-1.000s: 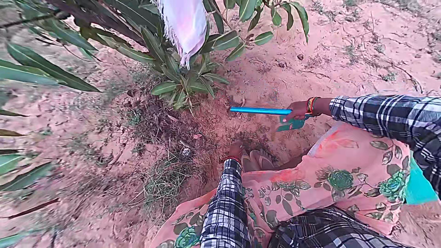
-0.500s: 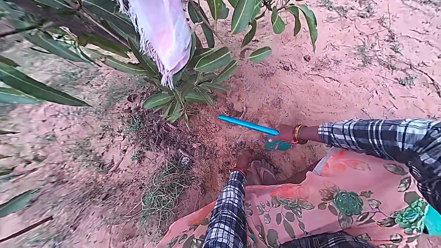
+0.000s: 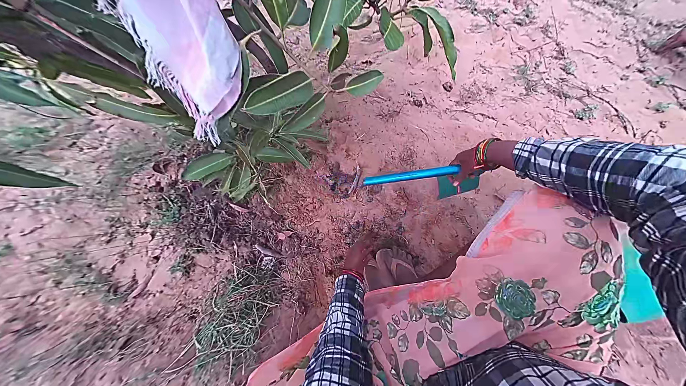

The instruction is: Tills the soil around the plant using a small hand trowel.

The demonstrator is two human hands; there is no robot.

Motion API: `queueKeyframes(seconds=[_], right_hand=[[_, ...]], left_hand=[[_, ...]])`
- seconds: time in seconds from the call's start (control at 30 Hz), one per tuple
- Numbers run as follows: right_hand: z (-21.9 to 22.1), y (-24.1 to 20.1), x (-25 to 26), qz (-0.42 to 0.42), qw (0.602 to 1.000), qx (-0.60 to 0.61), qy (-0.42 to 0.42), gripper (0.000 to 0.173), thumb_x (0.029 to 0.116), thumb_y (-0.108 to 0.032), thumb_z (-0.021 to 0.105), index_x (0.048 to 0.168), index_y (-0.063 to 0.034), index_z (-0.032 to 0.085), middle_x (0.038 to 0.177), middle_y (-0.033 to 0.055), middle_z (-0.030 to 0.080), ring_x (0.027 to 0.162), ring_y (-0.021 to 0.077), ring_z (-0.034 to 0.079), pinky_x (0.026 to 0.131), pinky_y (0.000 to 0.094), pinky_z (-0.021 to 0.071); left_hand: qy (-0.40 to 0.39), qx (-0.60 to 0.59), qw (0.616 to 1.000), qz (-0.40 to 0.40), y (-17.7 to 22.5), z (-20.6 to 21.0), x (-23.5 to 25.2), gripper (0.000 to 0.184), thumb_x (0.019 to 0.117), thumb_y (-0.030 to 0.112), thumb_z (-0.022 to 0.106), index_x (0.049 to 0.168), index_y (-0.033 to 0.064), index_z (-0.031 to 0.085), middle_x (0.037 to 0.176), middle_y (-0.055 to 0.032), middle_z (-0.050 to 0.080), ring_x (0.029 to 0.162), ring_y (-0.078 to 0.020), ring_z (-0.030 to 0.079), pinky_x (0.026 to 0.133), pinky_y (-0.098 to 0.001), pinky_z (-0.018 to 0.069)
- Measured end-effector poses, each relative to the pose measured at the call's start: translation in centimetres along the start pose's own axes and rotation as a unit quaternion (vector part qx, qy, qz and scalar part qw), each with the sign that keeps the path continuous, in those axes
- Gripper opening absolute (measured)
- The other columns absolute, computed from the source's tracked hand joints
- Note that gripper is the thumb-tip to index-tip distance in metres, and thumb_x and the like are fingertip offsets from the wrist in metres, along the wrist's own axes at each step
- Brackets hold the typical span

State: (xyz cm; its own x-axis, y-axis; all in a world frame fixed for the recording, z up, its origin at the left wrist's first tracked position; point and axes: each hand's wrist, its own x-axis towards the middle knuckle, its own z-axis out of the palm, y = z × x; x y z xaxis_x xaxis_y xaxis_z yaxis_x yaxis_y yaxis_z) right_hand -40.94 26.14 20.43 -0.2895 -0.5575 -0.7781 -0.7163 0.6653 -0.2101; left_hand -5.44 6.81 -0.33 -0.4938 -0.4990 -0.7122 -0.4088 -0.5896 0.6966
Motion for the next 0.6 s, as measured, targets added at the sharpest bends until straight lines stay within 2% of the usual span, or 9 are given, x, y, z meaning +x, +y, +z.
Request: queueKeyframes(seconds=[0.1, 0.2, 0.27, 0.33, 0.4, 0.43, 0.53, 0.57, 0.6], right_hand=[[1.0, 7.2, -0.6, 0.041, 0.997, -0.035, 0.062, 0.034, 0.0955, -0.019, 0.076, 0.120, 0.0026, 0.069, 0.108, 0.0245, 0.069, 0.097, 0.0383, 0.066, 0.091, 0.0577, 0.0501], [2.8, 12.8, -2.0, 0.116, 0.976, -0.024, 0.185, 0.038, 0.0965, -0.028, 0.075, 0.119, 0.0018, 0.069, 0.111, 0.0280, 0.069, 0.108, 0.0464, 0.065, 0.096, 0.0674, 0.0469], [4.4, 15.5, -2.8, 0.182, 0.940, 0.066, 0.280, 0.041, 0.0993, -0.031, 0.071, 0.121, 0.0041, 0.067, 0.113, 0.0325, 0.067, 0.111, 0.0507, 0.064, 0.095, 0.0711, 0.0460], [6.2, 17.0, -3.1, 0.243, 0.883, 0.172, 0.363, 0.047, 0.1020, -0.033, 0.067, 0.124, 0.0075, 0.063, 0.116, 0.0362, 0.065, 0.114, 0.0538, 0.061, 0.096, 0.0727, 0.0438], [7.6, 18.2, -2.3, 0.275, 0.830, 0.264, 0.406, 0.052, 0.1026, -0.039, 0.064, 0.125, 0.0080, 0.062, 0.118, 0.0355, 0.064, 0.114, 0.0523, 0.062, 0.096, 0.0714, 0.0451], [8.5, 18.9, -1.4, 0.286, 0.813, 0.314, 0.398, 0.056, 0.1034, -0.042, 0.062, 0.128, 0.0080, 0.060, 0.119, 0.0344, 0.064, 0.113, 0.0496, 0.062, 0.096, 0.0689, 0.0462], [10.8, 21.1, 2.4, 0.277, 0.772, 0.451, 0.353, 0.057, 0.1057, -0.042, 0.057, 0.136, 0.0056, 0.054, 0.112, 0.0243, 0.064, 0.096, 0.0328, 0.062, 0.089, 0.0521, 0.0505], [11.2, 21.0, 3.6, 0.260, 0.762, 0.482, 0.345, 0.052, 0.1061, -0.037, 0.058, 0.136, 0.0049, 0.053, 0.105, 0.0204, 0.062, 0.088, 0.0276, 0.060, 0.084, 0.0468, 0.0505], [11.5, 20.4, 4.6, 0.237, 0.767, 0.495, 0.333, 0.044, 0.1061, -0.033, 0.059, 0.129, 0.0042, 0.055, 0.095, 0.0154, 0.059, 0.078, 0.0224, 0.056, 0.076, 0.0421, 0.0495]], left_hand=[[0.023, -0.013, 1.000, -0.013, -0.4, -0.6, 0.3, 0.047, 0.1107, 0.021, 0.046, 0.154, 0.0035, 0.039, 0.152, -0.0205, 0.048, 0.131, -0.0324, 0.056, 0.106, -0.0443, 0.0482], [0.041, -0.030, 0.998, -0.023, 0.3, -0.5, 0.5, 0.046, 0.1110, 0.022, 0.046, 0.154, 0.0062, 0.041, 0.151, -0.0183, 0.050, 0.127, -0.0292, 0.058, 0.101, -0.0418, 0.0484], [0.035, -0.026, 0.999, -0.026, 0.5, -0.1, 0.6, 0.045, 0.1111, 0.024, 0.046, 0.153, 0.0077, 0.042, 0.150, -0.0170, 0.051, 0.125, -0.0280, 0.059, 0.100, -0.0410, 0.0489], [0.028, -0.019, 0.999, -0.029, 0.2, 0.2, 0.7, 0.045, 0.1112, 0.025, 0.046, 0.152, 0.0069, 0.043, 0.151, -0.0169, 0.050, 0.126, -0.0282, 0.058, 0.101, -0.0412, 0.0486], [0.031, -0.016, 0.999, -0.031, 0.0, 0.4, 0.9, 0.044, 0.1104, 0.023, 0.048, 0.150, 0.0059, 0.044, 0.150, -0.0179, 0.052, 0.125, -0.0291, 0.059, 0.100, -0.0426, 0.0491], [0.031, -0.011, 0.999, -0.033, -0.1, 0.4, 0.8, 0.044, 0.1100, 0.022, 0.049, 0.151, 0.0058, 0.044, 0.149, -0.0180, 0.052, 0.124, -0.0289, 0.059, 0.099, -0.0427, 0.0493], [0.030, -0.002, 0.999, -0.036, 0.1, 0.7, 0.4, 0.045, 0.1099, 0.022, 0.048, 0.152, 0.0061, 0.042, 0.149, -0.0177, 0.052, 0.124, -0.0287, 0.059, 0.100, -0.0428, 0.0486], [0.030, -0.003, 0.999, -0.035, 0.2, 0.7, 0.5, 0.045, 0.1100, 0.022, 0.049, 0.152, 0.0057, 0.042, 0.150, -0.0178, 0.051, 0.125, -0.0291, 0.058, 0.101, -0.0430, 0.0483], [0.030, -0.006, 0.999, -0.034, 0.3, 0.6, 0.6, 0.046, 0.1098, 0.022, 0.049, 0.152, 0.0054, 0.043, 0.150, -0.0181, 0.051, 0.127, -0.0298, 0.058, 0.102, -0.0437, 0.0480]])
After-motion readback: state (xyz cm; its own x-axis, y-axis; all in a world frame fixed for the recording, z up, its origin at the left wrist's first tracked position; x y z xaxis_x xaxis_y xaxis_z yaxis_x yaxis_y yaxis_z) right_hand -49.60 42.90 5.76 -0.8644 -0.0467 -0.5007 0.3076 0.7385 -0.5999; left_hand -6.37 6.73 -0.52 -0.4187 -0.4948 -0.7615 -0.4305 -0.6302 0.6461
